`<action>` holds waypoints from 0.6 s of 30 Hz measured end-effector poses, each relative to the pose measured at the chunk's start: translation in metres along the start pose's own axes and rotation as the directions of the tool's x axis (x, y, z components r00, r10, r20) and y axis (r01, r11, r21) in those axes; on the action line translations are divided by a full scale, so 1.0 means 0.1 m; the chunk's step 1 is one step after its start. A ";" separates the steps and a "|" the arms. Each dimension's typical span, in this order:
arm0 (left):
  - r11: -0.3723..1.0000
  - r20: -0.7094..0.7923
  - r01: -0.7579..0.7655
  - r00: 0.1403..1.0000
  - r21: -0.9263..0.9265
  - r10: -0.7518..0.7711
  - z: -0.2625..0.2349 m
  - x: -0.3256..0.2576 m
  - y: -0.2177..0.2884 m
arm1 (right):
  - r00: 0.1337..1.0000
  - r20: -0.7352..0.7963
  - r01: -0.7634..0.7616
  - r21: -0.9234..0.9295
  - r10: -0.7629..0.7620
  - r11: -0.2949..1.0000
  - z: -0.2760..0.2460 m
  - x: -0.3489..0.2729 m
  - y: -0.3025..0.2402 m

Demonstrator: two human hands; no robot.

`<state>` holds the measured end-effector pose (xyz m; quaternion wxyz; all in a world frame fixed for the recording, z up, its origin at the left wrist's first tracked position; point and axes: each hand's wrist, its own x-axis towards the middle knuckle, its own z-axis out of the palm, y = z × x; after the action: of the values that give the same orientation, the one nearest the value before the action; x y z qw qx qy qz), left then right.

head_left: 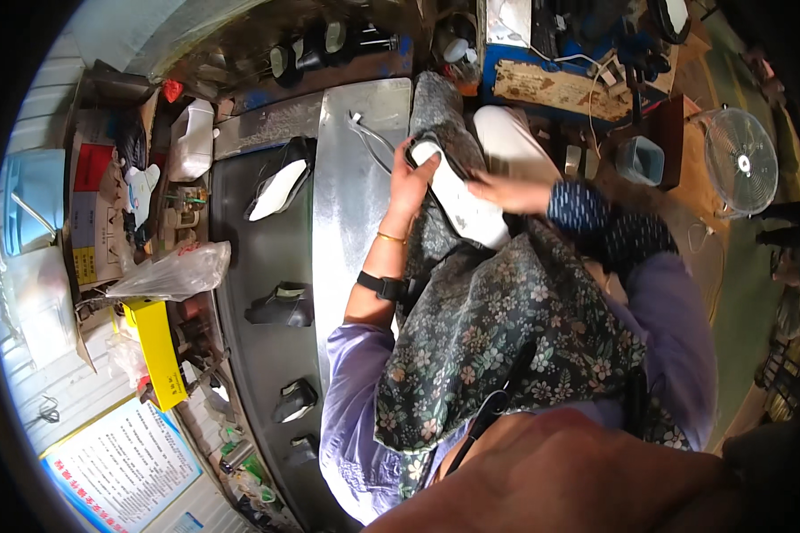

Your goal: The recorder is finishing shoes by inspecting them and placing them on a conveyor belt in a factory setting.

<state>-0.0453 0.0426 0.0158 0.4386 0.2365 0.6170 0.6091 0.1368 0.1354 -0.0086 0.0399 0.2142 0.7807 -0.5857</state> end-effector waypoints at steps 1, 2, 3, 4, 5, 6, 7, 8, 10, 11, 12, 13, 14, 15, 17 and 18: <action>1.000 0.009 -0.011 1.000 -0.026 0.011 0.02 -0.01 -0.03 | 0.994 -0.050 -0.090 0.092 0.094 0.992 0.10 -0.16 0.03; 0.997 0.033 -0.017 0.999 -0.069 0.020 0.01 0.01 -0.01 | 0.996 -0.070 -0.038 0.144 0.048 0.989 0.17 -0.14 0.02; 0.967 0.110 0.060 0.993 -0.246 -0.034 -0.06 0.03 0.14 | 0.997 -0.068 -0.035 0.143 0.045 0.989 0.17 -0.09 0.01; 0.836 0.102 0.069 0.995 -0.544 -0.016 -0.17 0.06 0.09 | 0.995 -0.091 -0.007 0.228 0.029 0.974 0.14 -0.01 0.01; 0.614 0.082 0.066 0.997 -0.787 -0.002 -0.25 0.07 -0.03 | 0.994 -0.108 0.019 0.311 0.015 0.950 0.14 0.04 0.02; 0.735 0.043 0.044 0.999 -0.676 -0.021 -0.07 -0.04 -0.17 | 0.991 -0.133 0.017 0.313 0.026 0.949 0.22 0.06 0.13; 0.968 -0.331 0.018 0.938 -0.251 -0.103 -0.24 -0.15 -0.60 | 0.981 -0.074 -0.154 0.258 0.179 0.954 0.28 -0.07 -0.44; 0.975 -0.365 0.096 0.931 0.201 -0.016 -0.18 -0.17 -0.49 | 0.976 -0.110 -0.167 0.187 0.189 0.968 0.29 -0.06 -0.42; 0.775 -0.371 0.188 0.926 0.604 0.065 0.00 -0.21 0.02 | 0.971 -0.126 -0.189 0.117 0.203 0.975 0.31 0.00 -0.41; 0.500 -0.331 0.279 0.943 0.820 0.017 0.10 -0.21 0.33 | 0.970 -0.133 -0.195 0.090 0.205 0.977 0.30 0.02 -0.49; 0.163 -0.312 0.314 0.949 0.935 -0.042 0.13 -0.25 0.50 | 0.970 -0.138 -0.194 0.059 0.200 0.979 0.32 0.00 -0.59; 0.164 -0.337 0.340 0.940 0.926 -0.046 0.06 -0.23 0.46 | 0.975 -0.112 -0.188 0.053 0.193 0.981 0.37 0.01 -0.59; 0.131 -0.267 0.267 0.964 0.955 -0.019 -0.03 -0.15 0.43 | 0.975 -0.128 -0.167 0.123 0.183 0.978 0.41 0.05 -0.59; 0.095 -0.187 0.185 0.982 0.978 0.007 -0.12 -0.11 0.43 | 0.973 -0.151 -0.144 0.193 0.174 0.971 0.43 0.09 -0.59; 0.176 -0.113 0.121 0.992 0.977 -0.058 -0.38 -0.20 0.32 | 0.974 -0.173 -0.113 0.185 0.145 0.976 0.53 0.07 -0.51; 0.396 -0.029 0.032 0.999 0.918 -0.012 -0.52 -0.35 0.12 | 0.974 -0.200 -0.052 0.255 0.105 0.965 0.58 0.03 -0.47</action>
<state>-0.0734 -0.0131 0.0292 0.2389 0.4249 0.8572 0.1660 0.1055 0.0715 0.0142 -0.0472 0.3097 0.6918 -0.6506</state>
